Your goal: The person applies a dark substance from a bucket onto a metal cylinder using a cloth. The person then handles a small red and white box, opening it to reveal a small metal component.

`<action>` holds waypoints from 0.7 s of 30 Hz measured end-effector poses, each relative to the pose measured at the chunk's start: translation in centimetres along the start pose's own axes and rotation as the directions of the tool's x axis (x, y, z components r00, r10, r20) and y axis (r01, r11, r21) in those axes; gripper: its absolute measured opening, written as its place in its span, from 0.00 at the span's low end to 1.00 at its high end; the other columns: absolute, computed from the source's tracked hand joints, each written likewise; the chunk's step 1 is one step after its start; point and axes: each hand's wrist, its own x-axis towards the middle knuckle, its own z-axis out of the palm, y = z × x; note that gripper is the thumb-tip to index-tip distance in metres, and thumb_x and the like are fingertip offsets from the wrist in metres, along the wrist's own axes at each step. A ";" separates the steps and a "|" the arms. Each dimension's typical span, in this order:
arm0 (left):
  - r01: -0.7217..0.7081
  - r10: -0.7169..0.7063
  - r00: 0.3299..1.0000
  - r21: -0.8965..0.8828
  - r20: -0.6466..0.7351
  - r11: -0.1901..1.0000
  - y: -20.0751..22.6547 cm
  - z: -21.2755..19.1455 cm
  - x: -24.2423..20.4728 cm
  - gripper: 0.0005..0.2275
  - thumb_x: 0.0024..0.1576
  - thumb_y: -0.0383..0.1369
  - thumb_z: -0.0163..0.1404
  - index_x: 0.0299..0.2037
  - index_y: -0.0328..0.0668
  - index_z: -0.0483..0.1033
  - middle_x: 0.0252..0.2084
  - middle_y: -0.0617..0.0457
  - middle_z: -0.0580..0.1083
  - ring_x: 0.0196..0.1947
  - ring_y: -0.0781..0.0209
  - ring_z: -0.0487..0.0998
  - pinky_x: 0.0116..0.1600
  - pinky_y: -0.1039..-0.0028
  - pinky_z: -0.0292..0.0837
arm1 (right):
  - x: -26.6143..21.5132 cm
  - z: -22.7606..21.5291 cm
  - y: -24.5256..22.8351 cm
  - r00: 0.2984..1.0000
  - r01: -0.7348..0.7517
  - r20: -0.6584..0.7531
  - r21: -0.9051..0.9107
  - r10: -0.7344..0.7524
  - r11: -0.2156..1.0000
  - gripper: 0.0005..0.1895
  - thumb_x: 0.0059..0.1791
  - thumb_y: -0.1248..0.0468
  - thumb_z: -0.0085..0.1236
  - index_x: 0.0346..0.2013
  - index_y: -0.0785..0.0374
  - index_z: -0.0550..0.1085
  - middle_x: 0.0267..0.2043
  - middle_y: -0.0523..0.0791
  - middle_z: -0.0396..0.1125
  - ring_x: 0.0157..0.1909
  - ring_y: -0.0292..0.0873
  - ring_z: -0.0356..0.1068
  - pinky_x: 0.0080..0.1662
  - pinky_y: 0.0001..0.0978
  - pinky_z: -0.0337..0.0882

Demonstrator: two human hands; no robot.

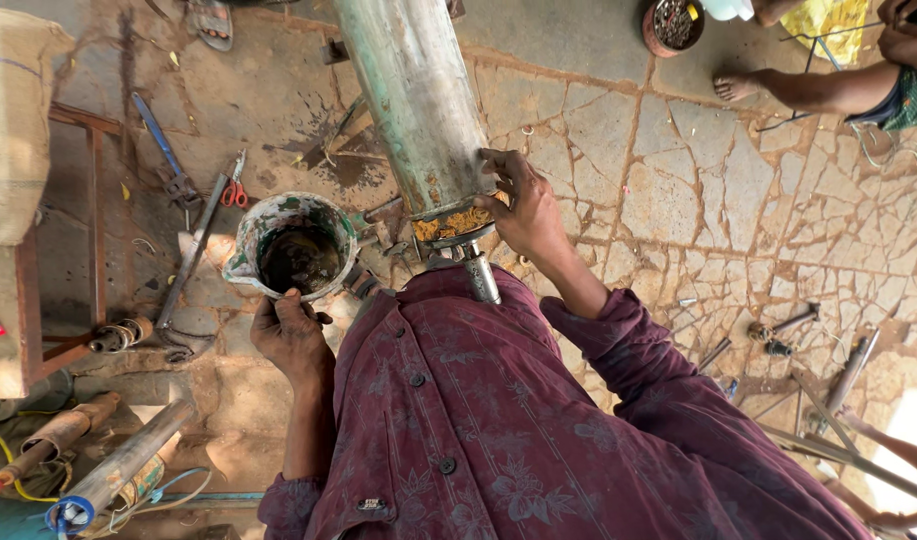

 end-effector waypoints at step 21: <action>-0.623 0.613 0.779 0.271 0.132 0.734 3.7 1.9 -2.8 0.11 0.63 0.27 0.53 0.28 0.34 0.67 0.21 0.49 0.68 0.21 0.62 0.66 0.28 0.66 0.61 | 2.1 17.6 -10.1 0.738 0.671 0.448 -0.560 -0.504 0.485 0.08 0.47 0.63 0.55 0.35 0.65 0.76 0.35 0.53 0.71 0.37 0.53 0.74 0.31 0.45 0.73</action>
